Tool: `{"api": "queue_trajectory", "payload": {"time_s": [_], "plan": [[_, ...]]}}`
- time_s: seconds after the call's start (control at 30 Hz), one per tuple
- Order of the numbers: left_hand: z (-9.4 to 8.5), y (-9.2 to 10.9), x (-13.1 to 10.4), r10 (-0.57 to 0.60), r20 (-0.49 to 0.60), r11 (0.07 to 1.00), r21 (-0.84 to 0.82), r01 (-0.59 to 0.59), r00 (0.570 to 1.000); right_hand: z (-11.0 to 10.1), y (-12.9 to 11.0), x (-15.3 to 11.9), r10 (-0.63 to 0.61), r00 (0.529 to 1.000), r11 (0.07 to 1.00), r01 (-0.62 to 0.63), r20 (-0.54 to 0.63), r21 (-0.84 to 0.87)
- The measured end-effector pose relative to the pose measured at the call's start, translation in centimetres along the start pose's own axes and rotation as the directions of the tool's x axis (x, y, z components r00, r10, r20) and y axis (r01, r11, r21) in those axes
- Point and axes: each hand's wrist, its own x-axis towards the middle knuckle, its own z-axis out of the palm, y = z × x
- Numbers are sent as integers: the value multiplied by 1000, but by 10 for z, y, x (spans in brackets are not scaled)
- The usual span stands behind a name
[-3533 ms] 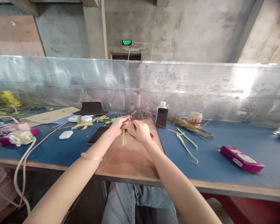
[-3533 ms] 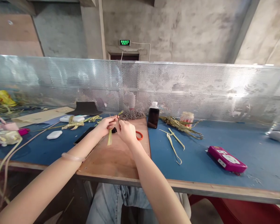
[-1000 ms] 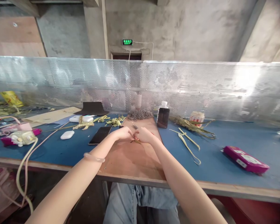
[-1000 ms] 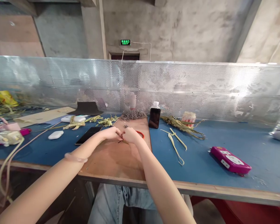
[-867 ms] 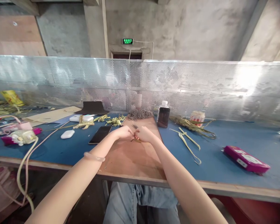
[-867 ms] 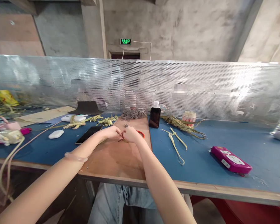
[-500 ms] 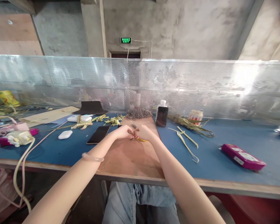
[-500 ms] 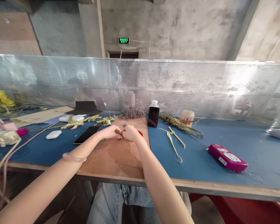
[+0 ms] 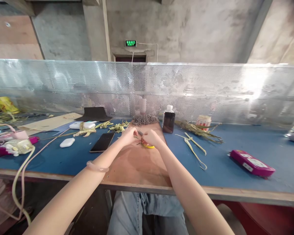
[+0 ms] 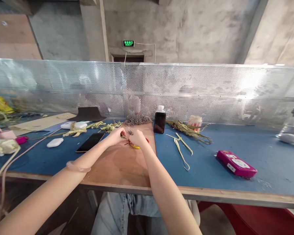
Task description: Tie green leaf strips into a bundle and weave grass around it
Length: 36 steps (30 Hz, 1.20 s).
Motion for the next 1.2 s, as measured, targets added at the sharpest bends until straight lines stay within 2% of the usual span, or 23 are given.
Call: {"api": "queue_trajectory", "payload": {"time_s": [0.23,0.4,0.6,0.8,0.97,1.2], "plan": [[5,4,-2,-26,106,988,-149,42,994,4,7,4,91,996,981,-88,-13,173],[7,2,1,-31,163,949,-304,80,986,3,7,4,114,993,963,-105,-23,247],[8,2,1,-29,209,911,-397,113,977,2,11,7,132,991,938,-119,-20,326],[4,7,1,37,225,908,-413,61,974,3,15,8,169,986,896,-156,5,417],[9,0,3,111,219,924,-383,-19,969,0,12,7,200,978,870,-208,66,448],[11,2,1,102,156,948,-315,-48,983,-3,11,9,245,966,853,-253,76,457]]}}
